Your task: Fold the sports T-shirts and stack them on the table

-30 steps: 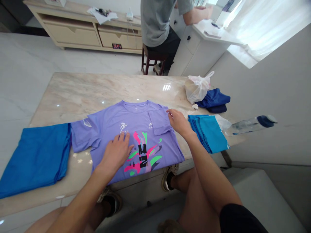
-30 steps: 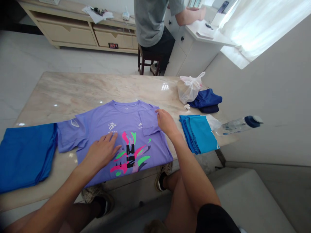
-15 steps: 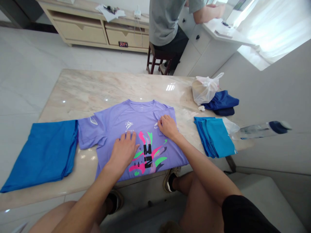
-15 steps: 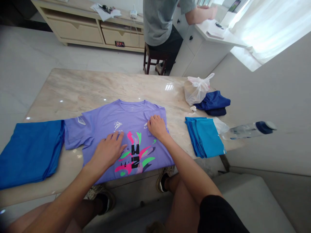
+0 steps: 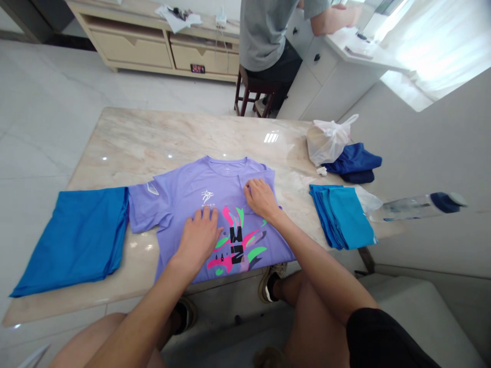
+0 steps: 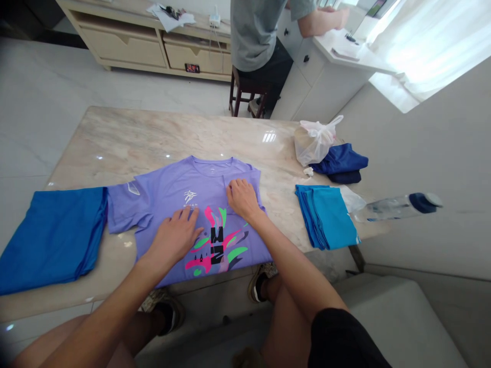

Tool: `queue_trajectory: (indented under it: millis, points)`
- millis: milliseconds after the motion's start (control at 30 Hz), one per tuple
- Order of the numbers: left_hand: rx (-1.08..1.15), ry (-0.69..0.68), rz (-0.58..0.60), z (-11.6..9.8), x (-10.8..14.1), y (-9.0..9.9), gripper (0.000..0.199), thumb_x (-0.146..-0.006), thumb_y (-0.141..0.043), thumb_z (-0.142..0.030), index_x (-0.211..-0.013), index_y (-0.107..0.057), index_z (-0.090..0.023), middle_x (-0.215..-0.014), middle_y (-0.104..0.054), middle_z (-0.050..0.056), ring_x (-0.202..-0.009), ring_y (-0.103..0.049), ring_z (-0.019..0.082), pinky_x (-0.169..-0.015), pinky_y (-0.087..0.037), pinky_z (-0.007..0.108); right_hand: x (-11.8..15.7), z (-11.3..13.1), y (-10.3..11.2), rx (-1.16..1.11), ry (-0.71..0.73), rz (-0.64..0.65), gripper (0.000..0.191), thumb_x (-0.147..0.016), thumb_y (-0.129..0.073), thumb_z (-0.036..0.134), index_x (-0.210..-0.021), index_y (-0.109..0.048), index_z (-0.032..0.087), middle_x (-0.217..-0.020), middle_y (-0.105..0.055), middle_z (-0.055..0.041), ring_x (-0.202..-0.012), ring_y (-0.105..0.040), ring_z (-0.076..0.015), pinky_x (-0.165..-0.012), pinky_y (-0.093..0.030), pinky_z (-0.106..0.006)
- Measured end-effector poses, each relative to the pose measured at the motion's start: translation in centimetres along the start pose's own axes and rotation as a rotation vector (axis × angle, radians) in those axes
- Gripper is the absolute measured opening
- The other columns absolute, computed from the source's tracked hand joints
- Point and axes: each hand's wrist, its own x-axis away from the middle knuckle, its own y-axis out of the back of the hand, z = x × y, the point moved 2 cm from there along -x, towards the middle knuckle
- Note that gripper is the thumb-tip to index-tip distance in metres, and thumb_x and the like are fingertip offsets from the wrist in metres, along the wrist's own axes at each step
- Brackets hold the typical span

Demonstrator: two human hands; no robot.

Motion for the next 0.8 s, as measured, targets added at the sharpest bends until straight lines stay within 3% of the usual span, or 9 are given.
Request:
queue_trajectory:
  millis: [133, 233, 300, 367, 467, 567, 800]
  points:
    - [-0.003, -0.003, -0.006, 0.0, 0.0, 0.0, 0.058, -0.114, -0.055, -0.034, -0.166, -0.053, -0.009, -0.168, -0.055, 0.029, -0.141, -0.062, 0.041, -0.104, -0.059, 0.051, 0.3, -1.0, -0.3, -0.057, 0.019, -0.02, 0.037, -0.117, -0.043, 0.032, -0.139, -0.069, 0.017, -0.146, -0.07, -0.0202, -0.136, -0.06, -0.0351, -0.115, -0.047, -0.049]
    - [-0.012, -0.006, -0.013, 0.0, 0.0, 0.0, 0.058, -0.113, -0.056, -0.035, -0.166, -0.053, -0.01, -0.168, -0.055, 0.028, -0.141, -0.062, 0.041, -0.104, -0.059, 0.05, 0.8, -1.7, -1.3, -0.091, 0.035, 0.029, 0.053, -0.116, -0.046, 0.035, -0.162, -0.056, 0.013, -0.175, -0.049, -0.0216, -0.161, -0.044, -0.0364, -0.13, -0.037, -0.054]
    - [-0.016, -0.005, -0.004, 0.0, 0.0, 0.0, 0.058, -0.113, -0.056, -0.035, -0.166, -0.054, -0.01, -0.169, -0.054, 0.028, -0.143, -0.061, 0.041, -0.105, -0.059, 0.05, 1.0, -1.6, -1.8, -0.094, 0.062, 0.061, 0.057, -0.115, -0.046, 0.036, -0.168, -0.05, 0.014, -0.182, -0.04, -0.0189, -0.168, -0.035, -0.0351, -0.135, -0.031, -0.054]
    - [-0.014, -0.004, 0.005, -0.1, 0.0, 0.1, 0.057, -0.114, -0.055, -0.035, -0.165, -0.054, -0.009, -0.17, -0.053, 0.028, -0.144, -0.061, 0.042, -0.106, -0.06, 0.051, 1.0, -1.3, -1.8, -0.083, 0.052, 0.038, 0.054, -0.115, -0.048, 0.038, -0.164, -0.055, 0.015, -0.178, -0.046, -0.0183, -0.164, -0.04, -0.0351, -0.133, -0.033, -0.052]
    - [-0.015, -0.004, 0.011, -0.2, 0.0, 0.4, 0.057, -0.114, -0.056, -0.034, -0.164, -0.055, -0.009, -0.169, -0.054, 0.029, -0.142, -0.062, 0.041, -0.105, -0.06, 0.052, 0.4, -0.6, -1.2, -0.031, -0.067, -0.046, 0.045, -0.114, -0.056, 0.047, -0.14, -0.07, 0.014, -0.153, -0.066, -0.0217, -0.139, -0.057, -0.038, -0.12, -0.045, -0.051]
    - [-0.029, 0.007, 0.026, -0.4, -0.1, 0.8, 0.055, -0.114, -0.056, -0.035, -0.163, -0.056, -0.01, -0.168, -0.055, 0.028, -0.14, -0.064, 0.041, -0.105, -0.06, 0.05, -0.1, 0.2, -1.1, 0.051, -0.128, -0.05, 0.041, -0.111, -0.062, 0.054, -0.119, -0.073, 0.015, -0.132, -0.071, -0.0211, -0.125, -0.059, -0.0395, -0.109, -0.047, -0.052]
    - [0.031, 0.025, 0.009, -0.2, -0.1, 1.0, 0.053, -0.114, -0.058, -0.035, -0.162, -0.059, -0.013, -0.164, -0.059, 0.026, -0.14, -0.065, 0.039, -0.107, -0.059, 0.049, -0.9, 1.5, -1.8, 0.094, -0.096, -0.055, 0.021, -0.113, -0.052, 0.028, -0.108, -0.07, 0.019, -0.122, -0.073, -0.0173, -0.12, -0.057, -0.0362, -0.1, -0.043, -0.047]
